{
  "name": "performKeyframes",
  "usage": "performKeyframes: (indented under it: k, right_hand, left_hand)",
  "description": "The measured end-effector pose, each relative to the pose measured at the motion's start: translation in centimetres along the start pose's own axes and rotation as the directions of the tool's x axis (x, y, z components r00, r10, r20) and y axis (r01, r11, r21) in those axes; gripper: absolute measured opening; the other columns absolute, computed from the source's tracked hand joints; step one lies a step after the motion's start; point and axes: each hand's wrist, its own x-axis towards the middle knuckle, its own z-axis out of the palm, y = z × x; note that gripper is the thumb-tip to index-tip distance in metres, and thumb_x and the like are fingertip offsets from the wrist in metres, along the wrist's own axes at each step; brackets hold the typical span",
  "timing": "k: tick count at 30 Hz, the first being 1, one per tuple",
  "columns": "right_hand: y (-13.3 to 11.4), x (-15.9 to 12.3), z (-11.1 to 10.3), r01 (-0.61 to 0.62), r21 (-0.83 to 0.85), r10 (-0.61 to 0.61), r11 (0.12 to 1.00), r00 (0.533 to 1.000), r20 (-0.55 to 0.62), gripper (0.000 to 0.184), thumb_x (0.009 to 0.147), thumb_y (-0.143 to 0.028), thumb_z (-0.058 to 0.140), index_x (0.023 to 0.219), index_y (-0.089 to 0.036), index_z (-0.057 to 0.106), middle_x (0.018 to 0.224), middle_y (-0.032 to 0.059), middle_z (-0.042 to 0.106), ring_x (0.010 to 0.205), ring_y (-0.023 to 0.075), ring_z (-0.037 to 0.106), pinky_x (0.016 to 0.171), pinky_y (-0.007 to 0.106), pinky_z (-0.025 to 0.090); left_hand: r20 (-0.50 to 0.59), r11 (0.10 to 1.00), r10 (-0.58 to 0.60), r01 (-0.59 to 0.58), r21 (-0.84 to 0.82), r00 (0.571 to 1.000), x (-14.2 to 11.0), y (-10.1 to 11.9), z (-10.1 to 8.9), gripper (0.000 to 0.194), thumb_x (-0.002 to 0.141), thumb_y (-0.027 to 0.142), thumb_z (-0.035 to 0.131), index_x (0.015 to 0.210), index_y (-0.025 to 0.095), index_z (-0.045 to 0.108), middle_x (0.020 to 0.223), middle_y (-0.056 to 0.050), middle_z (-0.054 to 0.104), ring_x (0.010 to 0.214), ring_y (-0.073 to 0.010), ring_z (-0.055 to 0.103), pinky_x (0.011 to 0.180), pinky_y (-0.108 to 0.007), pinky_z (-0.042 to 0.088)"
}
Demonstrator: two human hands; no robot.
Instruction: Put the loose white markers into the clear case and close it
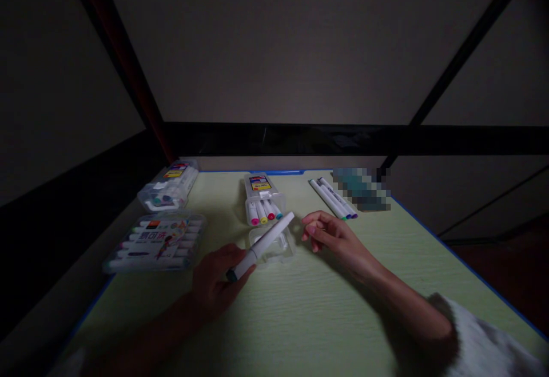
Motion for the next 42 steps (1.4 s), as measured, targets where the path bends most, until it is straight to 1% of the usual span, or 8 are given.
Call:
performKeyframes:
  k: [2, 4, 5, 17, 20, 25, 34, 42]
  right_hand:
    - [0.1, 0.0, 0.0, 0.001, -0.002, -0.001, 1.000, 1.000, 0.001, 0.031, 0.072, -0.043, 0.060, 0.086, -0.017, 0.050, 0.067, -0.0019, 0.055, 0.049, 0.0061, 0.043, 0.049, 0.023, 0.032]
    - [0.1, 0.0, 0.0, 0.001, -0.004, -0.001, 1.000, 1.000, 0.003, 0.031, 0.072, -0.043, 0.060, 0.086, -0.017, 0.050, 0.067, -0.0019, 0.055, 0.049, 0.0062, 0.043, 0.049, 0.023, 0.032]
    - [0.2, 0.0, 0.0, 0.001, -0.006, -0.001, 1.000, 1.000, 0.007, 0.031, 0.072, -0.043, 0.060, 0.086, -0.017, 0.050, 0.067, -0.0020, 0.055, 0.050, 0.0063, 0.043, 0.049, 0.023, 0.031]
    - [0.6, 0.2, 0.1, 0.012, -0.015, -0.012, 1.000, 0.999, 0.033, 0.033, 0.072, -0.045, 0.060, 0.085, -0.017, 0.050, 0.064, -0.0020, 0.055, 0.048, 0.0065, 0.043, 0.048, 0.023, 0.030]
    - [0.6, 0.2, 0.2, 0.010, -0.024, -0.009, 1.000, 0.999, 0.043, 0.034, 0.072, -0.046, 0.061, 0.085, -0.016, 0.050, 0.064, -0.0017, 0.055, 0.049, 0.0067, 0.043, 0.048, 0.023, 0.031]
    - [0.5, 0.1, 0.3, 0.013, -0.016, -0.012, 1.000, 0.998, 0.063, 0.033, 0.072, -0.045, 0.060, 0.085, -0.016, 0.051, 0.064, -0.0014, 0.055, 0.051, 0.0072, 0.044, 0.049, 0.023, 0.033]
    - [0.7, 0.1, 0.4, 0.019, -0.030, -0.015, 0.999, 0.993, 0.118, 0.028, 0.074, -0.041, 0.060, 0.081, -0.016, 0.052, 0.064, -0.0015, 0.055, 0.051, 0.0067, 0.045, 0.050, 0.022, 0.033]
    - [0.4, -0.3, 0.7, 0.045, -0.075, -0.028, 0.996, 0.975, 0.222, 0.025, 0.076, -0.038, 0.059, 0.072, -0.015, 0.052, 0.062, -0.0019, 0.054, 0.051, 0.0059, 0.045, 0.051, 0.021, 0.035]
  left_hand:
    - [0.042, 1.000, -0.001, 0.001, -0.001, 0.999, 0.4, 0.2, -0.3, 0.025, 0.085, 0.036, 0.051, 0.073, 0.016, 0.059, 0.062, -0.004, 0.066, 0.053, -0.0120, 0.064, 0.049, -0.017, 0.052]
    - [0.204, 0.999, -0.017, 0.024, -0.032, 0.979, 0.8, 0.3, -0.6, 0.024, 0.085, 0.032, 0.050, 0.070, 0.015, 0.060, 0.059, -0.003, 0.065, 0.050, -0.0105, 0.062, 0.046, -0.015, 0.050]
    - [0.230, 0.999, 0.003, 0.007, -0.042, 0.973, 0.9, 0.4, -0.7, 0.025, 0.085, 0.032, 0.050, 0.069, 0.016, 0.060, 0.058, -0.002, 0.064, 0.049, -0.0104, 0.061, 0.045, -0.015, 0.049]
    - [0.314, 0.994, -0.001, 0.034, -0.100, 0.949, 1.0, 0.3, -0.7, 0.022, 0.084, 0.026, 0.048, 0.069, 0.016, 0.060, 0.056, -0.001, 0.061, 0.046, -0.0089, 0.056, 0.044, -0.016, 0.044]
    - [0.279, 0.997, 0.000, 0.023, -0.079, 0.960, 0.6, 0.2, -0.6, 0.020, 0.085, 0.025, 0.048, 0.073, 0.016, 0.061, 0.058, -0.002, 0.062, 0.048, -0.0099, 0.057, 0.047, -0.017, 0.046]
    - [0.334, 0.993, 0.048, -0.007, -0.122, 0.941, 0.4, -0.2, -0.7, 0.017, 0.084, 0.023, 0.048, 0.073, 0.016, 0.059, 0.058, -0.001, 0.060, 0.048, -0.0095, 0.055, 0.046, -0.017, 0.044]
    - [0.210, 0.973, 0.193, -0.159, -0.168, 0.958, 0.7, -0.5, -0.3, 0.011, 0.087, 0.020, 0.045, 0.091, 0.017, 0.054, 0.062, -0.002, 0.061, 0.050, -0.0098, 0.055, 0.048, -0.018, 0.043]
    - [0.254, 0.979, 0.175, -0.140, -0.149, 0.951, 0.7, -0.5, -0.3, 0.018, 0.088, 0.021, 0.043, 0.081, 0.013, 0.057, 0.060, -0.003, 0.058, 0.049, -0.0095, 0.054, 0.046, -0.017, 0.042]
